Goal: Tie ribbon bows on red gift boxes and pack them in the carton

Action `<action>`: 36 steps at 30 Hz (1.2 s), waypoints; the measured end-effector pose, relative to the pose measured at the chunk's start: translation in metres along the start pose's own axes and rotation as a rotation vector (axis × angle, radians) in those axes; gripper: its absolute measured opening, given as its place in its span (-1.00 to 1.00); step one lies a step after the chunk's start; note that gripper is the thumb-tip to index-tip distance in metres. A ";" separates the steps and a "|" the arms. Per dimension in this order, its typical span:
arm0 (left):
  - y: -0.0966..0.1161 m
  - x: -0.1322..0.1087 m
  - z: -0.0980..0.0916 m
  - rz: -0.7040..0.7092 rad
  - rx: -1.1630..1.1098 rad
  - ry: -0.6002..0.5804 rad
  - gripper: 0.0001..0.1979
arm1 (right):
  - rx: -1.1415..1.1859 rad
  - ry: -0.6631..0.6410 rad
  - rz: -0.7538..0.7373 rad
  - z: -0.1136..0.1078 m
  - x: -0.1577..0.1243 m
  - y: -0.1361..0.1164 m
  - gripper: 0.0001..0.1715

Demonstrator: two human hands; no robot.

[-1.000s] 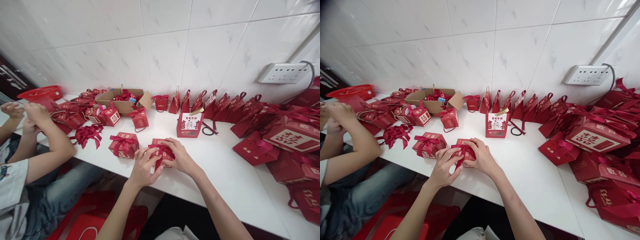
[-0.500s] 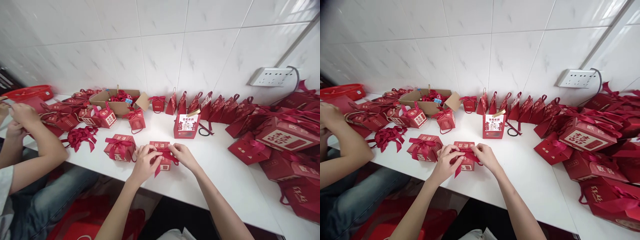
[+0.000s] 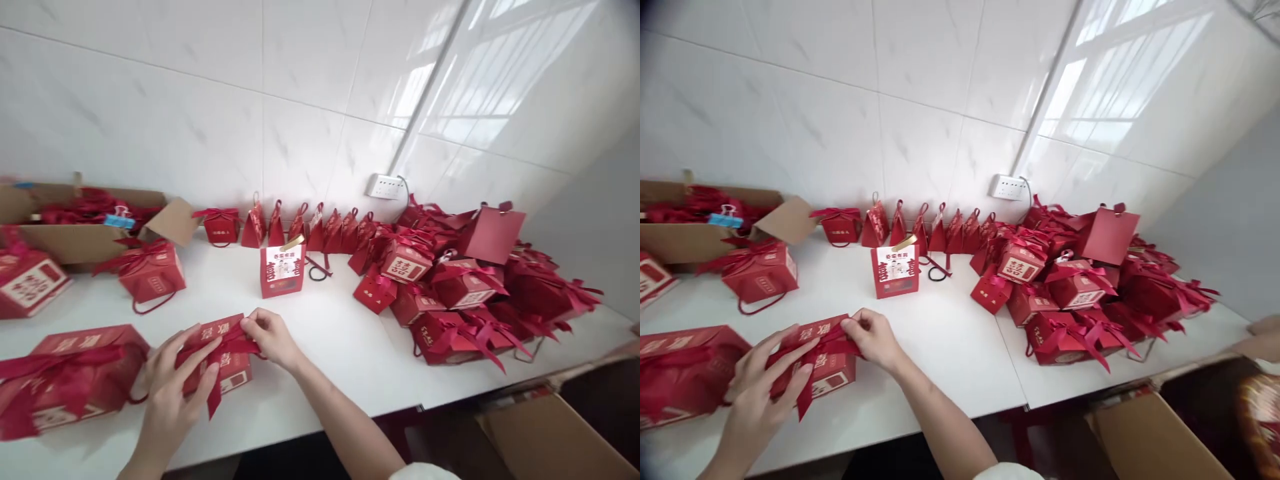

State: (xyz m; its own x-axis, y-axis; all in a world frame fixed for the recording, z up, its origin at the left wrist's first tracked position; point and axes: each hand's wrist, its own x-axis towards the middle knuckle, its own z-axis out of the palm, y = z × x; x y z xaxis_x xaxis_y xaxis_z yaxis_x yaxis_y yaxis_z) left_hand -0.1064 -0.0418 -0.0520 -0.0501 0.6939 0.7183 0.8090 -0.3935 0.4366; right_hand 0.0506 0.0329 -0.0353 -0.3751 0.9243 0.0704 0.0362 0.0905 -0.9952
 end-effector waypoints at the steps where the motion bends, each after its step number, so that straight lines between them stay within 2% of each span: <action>1: -0.003 0.000 0.001 0.011 -0.012 0.003 -0.72 | 0.016 0.006 -0.006 0.000 0.001 0.000 -0.47; 4: -0.002 -0.001 -0.001 0.002 -0.033 -0.003 -0.73 | 0.048 0.039 -0.027 0.002 -0.001 0.000 -0.48; 7: 0.009 0.000 -0.009 -0.134 -0.146 -0.060 -0.69 | 0.052 0.046 -0.022 0.003 -0.005 0.002 -0.51; 9: 0.015 0.001 -0.011 -0.362 -0.360 -0.064 -0.57 | 0.061 0.038 -0.016 0.002 -0.006 0.004 -0.53; 11: 0.017 0.003 -0.011 -0.628 -0.627 0.073 -0.47 | 0.059 0.033 -0.016 0.000 -0.006 0.007 -0.56; 13: 0.015 0.005 -0.011 -0.850 -0.704 0.147 -0.48 | 0.034 0.053 -0.023 0.000 -0.008 0.006 -0.60; 15: 0.011 0.008 -0.012 -0.968 -0.648 0.101 -0.54 | -0.010 0.122 -0.043 0.000 -0.012 0.001 -0.67; 16: 0.010 0.009 -0.012 -0.982 -0.606 0.059 -0.57 | -0.068 0.166 -0.087 0.001 -0.015 -0.003 -0.70; 18: 0.009 0.011 -0.014 -0.953 -0.533 -0.003 -0.63 | -0.260 0.202 -0.266 0.005 -0.023 -0.011 -0.72; 21: 0.012 0.013 -0.017 -0.878 -0.444 -0.050 -0.68 | -0.612 0.044 -0.626 0.010 -0.035 -0.018 -0.65; 23: 0.013 0.013 -0.018 -0.854 -0.428 -0.077 -0.69 | -0.750 -0.079 -0.752 0.010 -0.040 -0.015 -0.65; 27: 0.010 0.011 -0.015 -0.861 -0.469 -0.074 -0.70 | -0.857 -0.130 -0.825 0.005 -0.043 -0.003 -0.68; 32: 0.005 0.010 -0.012 -0.894 -0.469 0.086 -0.68 | -0.837 -0.095 -0.861 -0.002 -0.044 -0.003 -0.71; 34: 0.007 0.010 -0.014 -0.922 -0.437 0.064 -0.67 | -0.800 -0.110 -0.843 -0.002 -0.046 -0.007 -0.70; 36: 0.011 0.011 -0.017 -0.937 -0.431 -0.019 -0.65 | -0.723 -0.123 -0.807 -0.002 -0.048 -0.009 -0.68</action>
State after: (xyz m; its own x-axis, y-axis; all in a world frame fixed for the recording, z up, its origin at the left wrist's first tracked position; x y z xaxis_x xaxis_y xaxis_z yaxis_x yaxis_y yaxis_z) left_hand -0.1077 -0.0484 -0.0298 -0.5399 0.8415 -0.0172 0.1710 0.1296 0.9767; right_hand 0.0697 -0.0114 -0.0292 -0.6217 0.4552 0.6374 0.2591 0.8875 -0.3811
